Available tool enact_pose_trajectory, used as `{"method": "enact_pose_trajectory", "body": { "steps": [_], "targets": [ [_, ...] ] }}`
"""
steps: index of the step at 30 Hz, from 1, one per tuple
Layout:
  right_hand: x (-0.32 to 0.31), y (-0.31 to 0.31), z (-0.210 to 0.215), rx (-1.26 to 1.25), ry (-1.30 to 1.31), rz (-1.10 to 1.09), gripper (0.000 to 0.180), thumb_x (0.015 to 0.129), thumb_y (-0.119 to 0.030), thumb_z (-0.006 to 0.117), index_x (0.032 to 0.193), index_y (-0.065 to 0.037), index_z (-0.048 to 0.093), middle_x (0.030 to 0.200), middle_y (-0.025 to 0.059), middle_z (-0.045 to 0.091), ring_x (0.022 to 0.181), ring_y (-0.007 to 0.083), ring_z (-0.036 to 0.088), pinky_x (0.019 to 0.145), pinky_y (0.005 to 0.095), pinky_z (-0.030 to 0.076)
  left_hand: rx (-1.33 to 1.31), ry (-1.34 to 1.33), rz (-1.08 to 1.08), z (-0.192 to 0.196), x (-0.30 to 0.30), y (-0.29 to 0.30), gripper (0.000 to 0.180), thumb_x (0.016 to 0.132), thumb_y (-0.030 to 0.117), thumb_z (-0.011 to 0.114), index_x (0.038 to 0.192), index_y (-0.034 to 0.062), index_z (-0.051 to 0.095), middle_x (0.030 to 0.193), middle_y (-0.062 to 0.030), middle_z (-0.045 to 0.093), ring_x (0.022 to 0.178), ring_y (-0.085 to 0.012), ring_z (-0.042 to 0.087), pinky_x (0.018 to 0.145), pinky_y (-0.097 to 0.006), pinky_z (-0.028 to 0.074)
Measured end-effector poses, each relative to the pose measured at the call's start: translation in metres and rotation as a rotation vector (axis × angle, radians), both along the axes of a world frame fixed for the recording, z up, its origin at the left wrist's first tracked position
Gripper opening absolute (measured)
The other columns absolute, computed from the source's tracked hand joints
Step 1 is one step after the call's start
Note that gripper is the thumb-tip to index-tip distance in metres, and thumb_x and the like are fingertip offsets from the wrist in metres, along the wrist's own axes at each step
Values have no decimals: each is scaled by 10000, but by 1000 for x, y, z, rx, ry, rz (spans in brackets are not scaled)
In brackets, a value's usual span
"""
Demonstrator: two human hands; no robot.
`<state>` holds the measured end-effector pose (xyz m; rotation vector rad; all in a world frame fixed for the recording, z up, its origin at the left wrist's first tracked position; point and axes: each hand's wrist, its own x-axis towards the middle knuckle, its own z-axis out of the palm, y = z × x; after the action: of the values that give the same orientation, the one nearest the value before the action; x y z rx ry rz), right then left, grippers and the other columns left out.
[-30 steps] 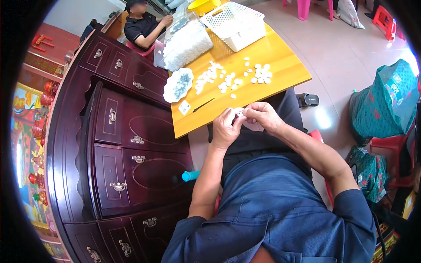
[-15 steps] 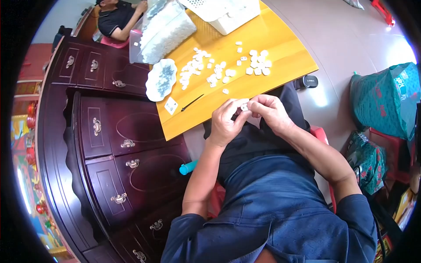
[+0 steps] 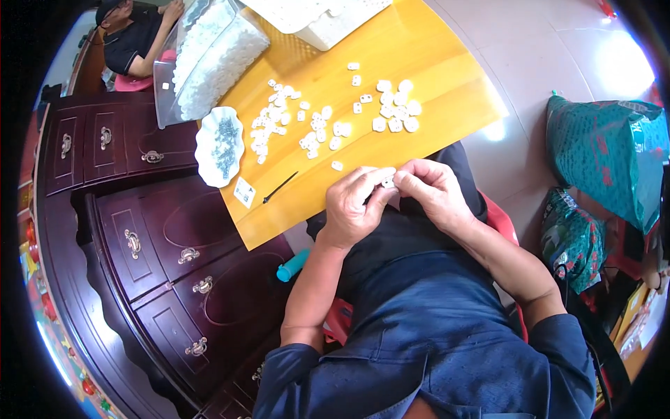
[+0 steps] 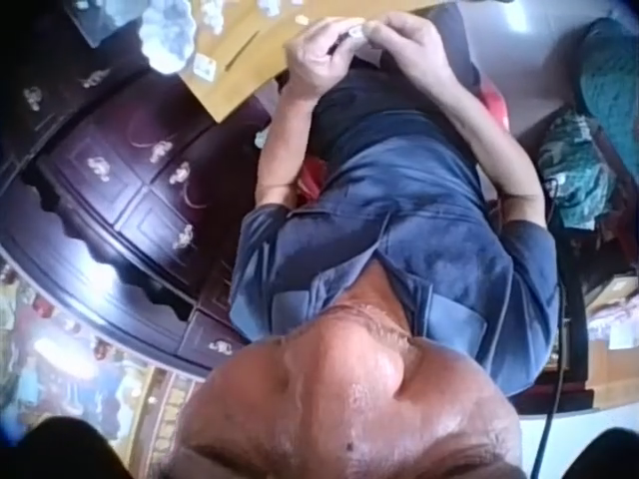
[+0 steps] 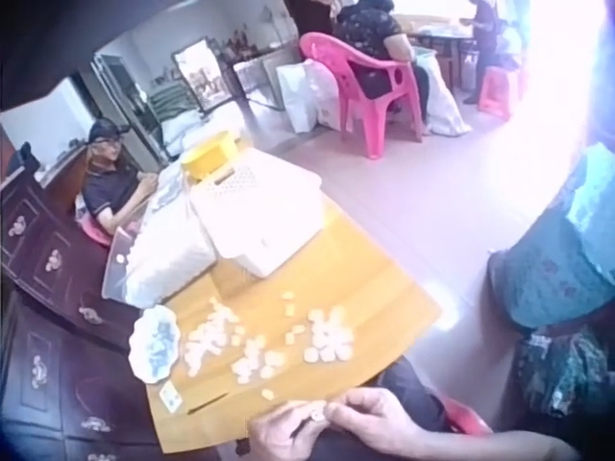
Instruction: Assembling small plastic components at a workshop table.
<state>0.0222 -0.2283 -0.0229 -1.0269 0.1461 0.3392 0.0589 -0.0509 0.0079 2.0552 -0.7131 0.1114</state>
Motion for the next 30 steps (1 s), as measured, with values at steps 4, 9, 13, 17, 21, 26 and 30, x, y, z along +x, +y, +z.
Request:
{"method": "enact_pose_trajectory", "body": {
  "steps": [4, 9, 13, 17, 21, 26, 30],
  "targets": [
    [2, 5, 0, -111, -30, -38, 177, 1003, -165, 632, 921, -17, 680, 766, -42, 612, 692, 27, 521, 624, 196, 425, 26, -12, -13, -4, 4, 1, 195, 844, 13, 736, 1027, 15, 669, 901, -126, 690, 758, -302, 692, 664, -365, 556],
    [8, 0, 19, -325, -124, -51, 130, 977, -123, 652, 926, -5, 675, 770, -12, 640, 710, 49, 561, 648, 227, 466, 44, 126, -9, 23, 7, 20, 332, 812, 29, 794, 1129, 13, 694, 922, -108, 692, 711, -190, 671, 662, -303, 553],
    [30, -26, 40, -748, -286, -14, 110, 916, -84, 668, 875, 17, 686, 744, 91, 654, 684, 149, 613, 652, 288, 490, 72, -34, 316, 25, 34, 75, 205, 833, 7, 751, 1031, 15, 696, 918, -115, 675, 657, -214, 641, 576, -298, 513],
    [57, -45, 50, -1019, -368, -25, 184, 929, -129, 643, 874, 43, 677, 736, 118, 626, 651, 168, 591, 630, 296, 478, 302, -141, 590, 31, 70, 165, 134, 858, 20, 715, 981, -4, 668, 849, -121, 642, 626, -209, 616, 581, -318, 496],
    [75, -49, 53, -1165, -420, -29, 199, 927, -145, 647, 882, 46, 675, 760, 148, 644, 666, 219, 620, 649, 322, 496, 522, -180, 661, 19, 111, 234, 297, 830, 139, 738, 1100, 18, 705, 960, -138, 672, 717, -233, 662, 722, -378, 547],
    [84, -45, 47, -1267, -481, -52, 189, 924, -148, 657, 890, 35, 688, 822, 160, 669, 703, 258, 655, 680, 347, 515, 560, -101, 588, 19, 148, 244, 413, 829, 160, 751, 1216, 33, 675, 1101, -137, 677, 773, -233, 671, 765, -364, 551],
    [83, -45, 44, -1296, -455, -64, 162, 909, -134, 678, 883, 25, 695, 820, 153, 665, 727, 255, 671, 675, 351, 523, 609, -63, 519, 12, 162, 240, 399, 830, 148, 764, 1204, 39, 682, 1093, -133, 685, 793, -226, 678, 778, -360, 553]
  ]
}}
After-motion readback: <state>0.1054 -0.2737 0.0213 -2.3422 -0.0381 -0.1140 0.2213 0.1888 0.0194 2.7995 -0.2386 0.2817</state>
